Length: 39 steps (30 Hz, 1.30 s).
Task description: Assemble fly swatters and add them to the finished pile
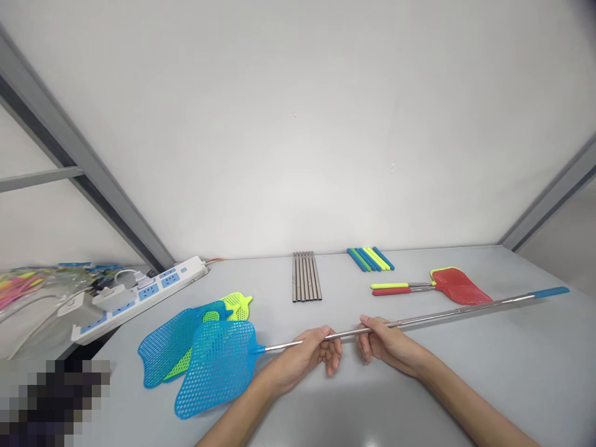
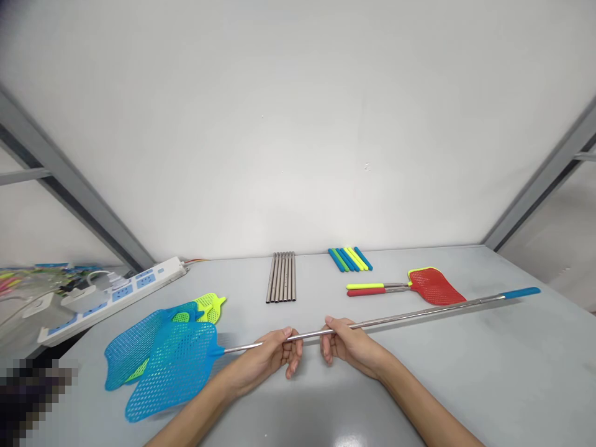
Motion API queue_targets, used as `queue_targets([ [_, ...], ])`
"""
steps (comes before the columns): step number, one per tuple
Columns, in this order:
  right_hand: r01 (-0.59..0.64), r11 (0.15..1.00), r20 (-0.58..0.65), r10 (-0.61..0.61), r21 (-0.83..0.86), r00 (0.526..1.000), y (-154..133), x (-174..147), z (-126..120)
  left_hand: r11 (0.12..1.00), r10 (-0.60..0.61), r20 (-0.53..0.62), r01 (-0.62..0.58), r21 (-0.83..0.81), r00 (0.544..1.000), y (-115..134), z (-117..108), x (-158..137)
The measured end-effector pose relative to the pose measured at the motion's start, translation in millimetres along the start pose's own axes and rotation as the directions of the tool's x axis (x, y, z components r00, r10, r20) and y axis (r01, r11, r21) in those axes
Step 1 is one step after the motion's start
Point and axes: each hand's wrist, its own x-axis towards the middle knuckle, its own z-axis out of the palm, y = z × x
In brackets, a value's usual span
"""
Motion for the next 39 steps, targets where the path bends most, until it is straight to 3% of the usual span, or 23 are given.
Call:
queue_targets([
  [22, 0.013, 0.999, -0.002, -0.013, -0.045, 1.0, -6, -1, 13, 0.995, -0.028, 0.014, 0.029, -0.1, 1.0, -3, 2, 2],
  [39, 0.01, 0.999, 0.034, -0.012, 0.035, 0.999, -2, -1, 19, 1.0, -0.011, -0.038, 0.012, 0.007, 0.999, -5, 8, 0],
])
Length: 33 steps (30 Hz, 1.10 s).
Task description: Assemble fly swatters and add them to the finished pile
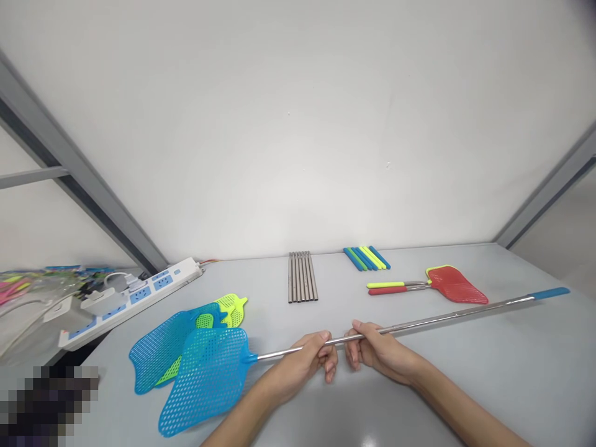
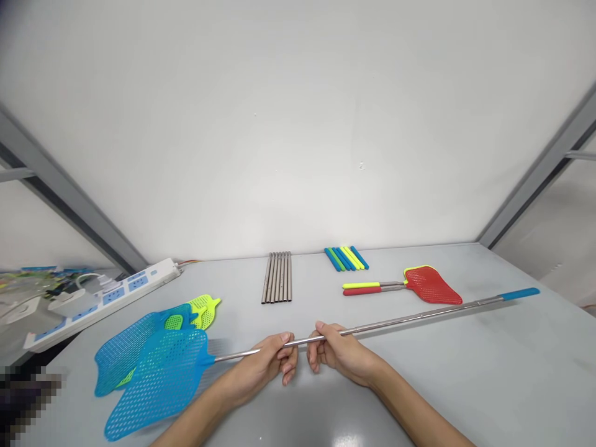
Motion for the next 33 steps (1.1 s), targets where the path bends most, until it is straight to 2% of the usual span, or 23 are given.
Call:
queue_targets([
  [16, -0.01, 0.998, 0.037, 0.008, 0.056, 0.999, 9, 2, 1, 1.0, -0.015, 0.062, 0.014, 0.01, 0.998, -1, 0, 1],
  [26, -0.015, 0.997, 0.056, 0.01, 0.081, 0.998, 13, 4, 5, 0.999, -0.027, 0.039, 0.029, -0.038, 0.999, -11, 0, 2],
  [33, -0.014, 0.999, 0.047, 0.011, 0.052, 0.999, 15, 3, 10, 0.999, -0.052, 0.063, 0.052, -0.009, 0.997, -5, 3, 1],
])
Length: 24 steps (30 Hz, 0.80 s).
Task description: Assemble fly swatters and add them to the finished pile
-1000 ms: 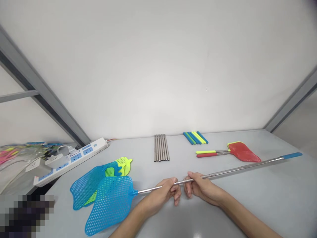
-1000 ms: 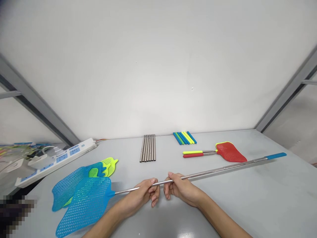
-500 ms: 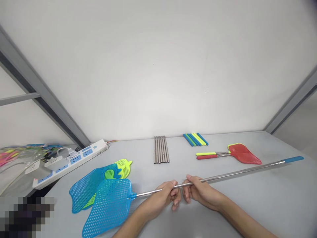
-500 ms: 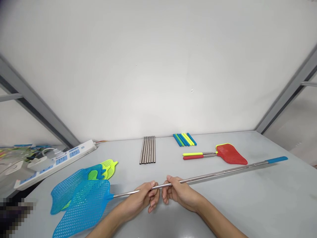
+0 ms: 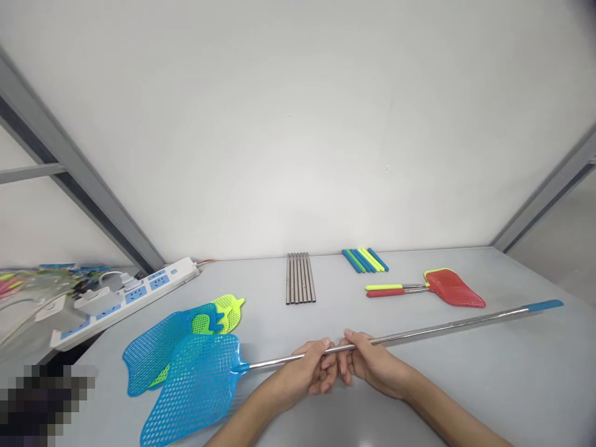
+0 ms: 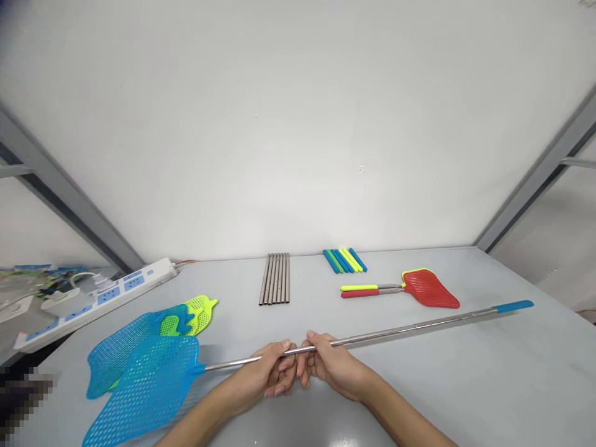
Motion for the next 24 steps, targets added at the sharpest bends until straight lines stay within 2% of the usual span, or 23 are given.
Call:
queue_targets([
  [6, -0.004, 1.0, 0.011, 0.004, 0.005, 1.0, -2, 1, 2, 0.997, -0.009, -0.053, 0.013, 0.077, 0.999, 4, 3, 2],
  [9, -0.002, 1.0, 0.008, 0.002, 0.016, 1.0, -5, 1, 4, 0.998, -0.006, -0.086, 0.011, 0.064, 0.996, 2, 3, 5],
  [13, -0.008, 1.0, -0.04, 0.008, 0.014, 0.999, -6, 3, 3, 1.0, -0.003, -0.079, 0.002, -0.012, 0.997, 1, 3, 7],
  [18, 0.072, 0.997, -0.197, -0.072, -0.012, 0.978, -5, 4, -3, 0.985, -0.001, -0.131, -0.021, -0.172, 0.991, 1, 1, 8],
  [21, 0.084, 0.996, -0.26, -0.086, -0.018, 0.962, -9, 3, -9, 0.965, 0.01, -0.201, -0.062, -0.254, 0.98, 2, -2, 9],
  [24, 0.108, 0.994, -0.298, -0.109, -0.019, 0.948, -16, 1, -17, 0.933, 0.07, -0.327, -0.178, -0.312, 0.942, 6, -6, 8],
])
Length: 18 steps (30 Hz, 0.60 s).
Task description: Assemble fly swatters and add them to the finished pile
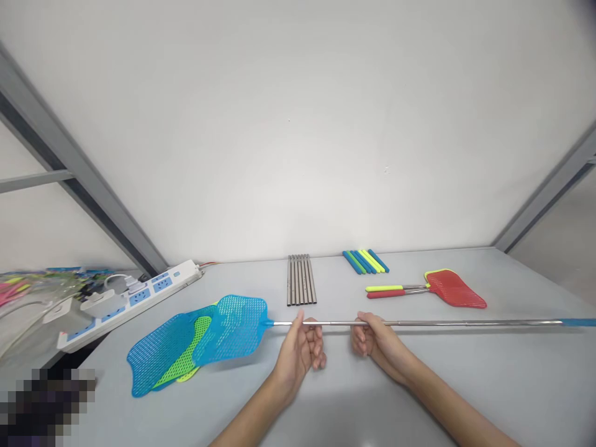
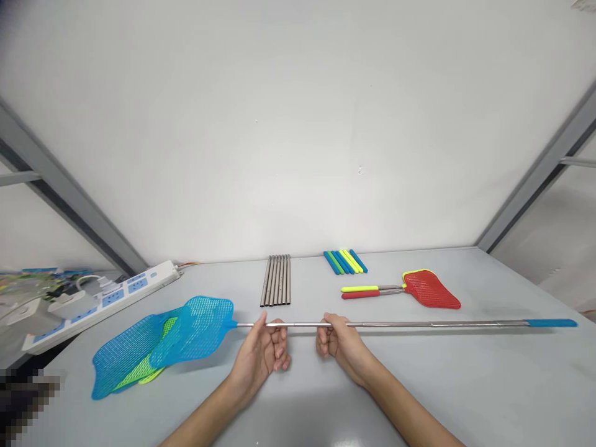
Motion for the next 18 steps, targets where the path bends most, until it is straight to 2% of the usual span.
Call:
queue_targets([
  [5, 0.017, 0.999, -0.022, -0.016, 0.03, 1.0, -11, 1, -13, 0.983, 0.174, -0.165, -0.181, -0.032, 0.971, 8, -3, -2],
  [13, -0.055, 0.992, 0.049, 0.061, -0.11, 0.997, -11, -1, -12, 0.937, 0.341, -0.325, -0.345, 0.048, 0.882, 7, -10, 2],
  [15, -0.051, 0.987, 0.055, 0.06, -0.154, 0.997, -11, -1, -11, 0.94, 0.335, -0.3, -0.337, 0.047, 0.893, 8, -13, 3],
  [18, -0.054, 0.977, 0.109, 0.078, -0.207, 0.991, -14, -3, -10, 0.961, 0.277, -0.159, -0.271, 0.058, 0.948, 12, -13, 1],
])
